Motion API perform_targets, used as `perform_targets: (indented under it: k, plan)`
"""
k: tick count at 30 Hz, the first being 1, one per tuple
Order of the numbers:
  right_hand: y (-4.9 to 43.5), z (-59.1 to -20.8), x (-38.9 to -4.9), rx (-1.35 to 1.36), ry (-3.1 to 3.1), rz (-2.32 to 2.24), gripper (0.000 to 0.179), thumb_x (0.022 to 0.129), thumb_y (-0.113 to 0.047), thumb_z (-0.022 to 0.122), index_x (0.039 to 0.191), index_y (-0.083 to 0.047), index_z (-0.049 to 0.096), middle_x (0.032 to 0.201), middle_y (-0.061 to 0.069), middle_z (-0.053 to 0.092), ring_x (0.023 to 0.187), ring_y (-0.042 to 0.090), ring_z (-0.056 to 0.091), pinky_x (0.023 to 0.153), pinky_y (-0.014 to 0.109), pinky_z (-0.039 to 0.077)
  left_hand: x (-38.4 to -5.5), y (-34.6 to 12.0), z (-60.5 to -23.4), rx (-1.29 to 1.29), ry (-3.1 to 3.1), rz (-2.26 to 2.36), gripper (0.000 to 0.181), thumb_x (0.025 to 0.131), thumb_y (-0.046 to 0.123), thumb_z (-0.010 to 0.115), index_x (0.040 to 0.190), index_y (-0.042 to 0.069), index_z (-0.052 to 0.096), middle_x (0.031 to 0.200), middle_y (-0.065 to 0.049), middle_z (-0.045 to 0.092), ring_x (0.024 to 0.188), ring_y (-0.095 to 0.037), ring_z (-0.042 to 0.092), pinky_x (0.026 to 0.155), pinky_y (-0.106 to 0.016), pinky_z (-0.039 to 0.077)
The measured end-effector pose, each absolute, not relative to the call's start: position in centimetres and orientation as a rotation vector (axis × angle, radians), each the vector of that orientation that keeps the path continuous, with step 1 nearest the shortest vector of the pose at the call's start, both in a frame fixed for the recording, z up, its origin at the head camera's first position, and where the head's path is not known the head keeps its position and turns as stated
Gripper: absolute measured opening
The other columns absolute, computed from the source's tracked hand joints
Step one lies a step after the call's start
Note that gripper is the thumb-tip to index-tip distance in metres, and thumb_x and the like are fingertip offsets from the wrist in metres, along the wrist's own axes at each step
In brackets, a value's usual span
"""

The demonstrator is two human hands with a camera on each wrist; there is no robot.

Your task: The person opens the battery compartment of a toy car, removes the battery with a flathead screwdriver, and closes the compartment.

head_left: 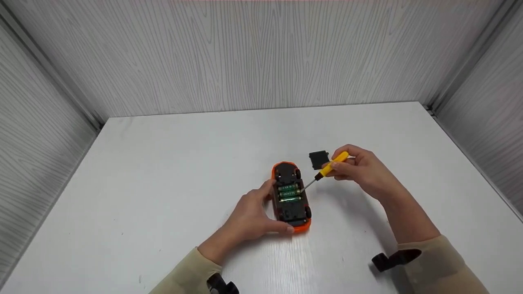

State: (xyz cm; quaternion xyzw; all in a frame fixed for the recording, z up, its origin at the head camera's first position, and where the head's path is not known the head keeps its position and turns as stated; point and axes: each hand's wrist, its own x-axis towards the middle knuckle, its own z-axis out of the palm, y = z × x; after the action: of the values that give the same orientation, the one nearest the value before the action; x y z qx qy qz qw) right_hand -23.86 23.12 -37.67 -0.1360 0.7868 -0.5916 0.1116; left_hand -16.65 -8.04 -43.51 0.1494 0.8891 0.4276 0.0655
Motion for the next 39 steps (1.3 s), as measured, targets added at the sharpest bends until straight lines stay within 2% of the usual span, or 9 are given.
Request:
perform_targets:
  k: [6,13,20,28,34,39]
  plan:
    - [23.05,-37.54,-23.77,-0.409,2.317,-1.738,0.024,0.106,-0.012,0.067,0.122,0.003,0.058,0.117,0.018,0.077,0.104,0.034,0.075,0.090,0.032,0.060,-16.66,-8.03,-43.52,0.475,2.699,1.286,0.125,0.064,0.057,0.099,0.167,0.025,0.036,0.131,-0.002,0.065,0.122,-0.022,0.058,0.107,-0.048,0.046]
    - [23.12,-37.61,-23.73,-0.421,2.320,-1.758,0.021,0.105,-0.010,0.068,0.120,0.002,0.059,0.112,0.018,0.077,0.104,0.039,0.074,0.088,0.032,0.060,-16.67,-7.96,-43.39,0.443,2.698,1.268,0.125,0.064,0.058,0.099,0.167,0.024,0.035,0.135,-0.004,0.064,0.124,-0.024,0.057,0.109,-0.050,0.045]
    - [23.02,-37.32,-23.74,-0.442,2.310,-1.753,0.022,0.106,-0.012,0.067,0.121,0.003,0.058,0.119,0.017,0.076,0.103,0.028,0.076,0.089,0.032,0.060,-16.73,-7.99,-43.39,0.460,2.705,1.269,0.125,0.064,0.058,0.099,0.167,0.024,0.036,0.134,-0.004,0.065,0.122,-0.022,0.058,0.108,-0.049,0.045]
    - [23.09,-37.10,-23.73,-0.418,2.335,-1.745,0.021,0.106,-0.012,0.067,0.121,0.001,0.059,0.117,0.016,0.077,0.102,0.027,0.076,0.089,0.032,0.060,-16.77,-8.05,-43.53,0.485,2.712,1.277,0.124,0.063,0.058,0.099,0.165,0.023,0.037,0.131,-0.003,0.066,0.120,-0.022,0.059,0.107,-0.048,0.046]
    - [23.15,-37.16,-23.77,-0.419,2.326,-1.758,0.022,0.106,-0.011,0.067,0.122,0.001,0.059,0.115,0.017,0.077,0.103,0.032,0.076,0.090,0.032,0.060,-16.73,-8.09,-43.63,0.478,2.708,1.290,0.125,0.063,0.058,0.099,0.166,0.023,0.037,0.130,-0.004,0.066,0.119,-0.022,0.059,0.107,-0.048,0.046]
    - [23.16,-37.10,-23.76,-0.411,2.328,-1.770,0.022,0.105,-0.012,0.068,0.122,0.001,0.060,0.115,0.017,0.076,0.102,0.027,0.076,0.090,0.032,0.060,-16.72,-8.15,-43.67,0.468,2.698,1.301,0.126,0.063,0.057,0.100,0.166,0.024,0.037,0.129,-0.003,0.065,0.119,-0.022,0.058,0.107,-0.048,0.046]
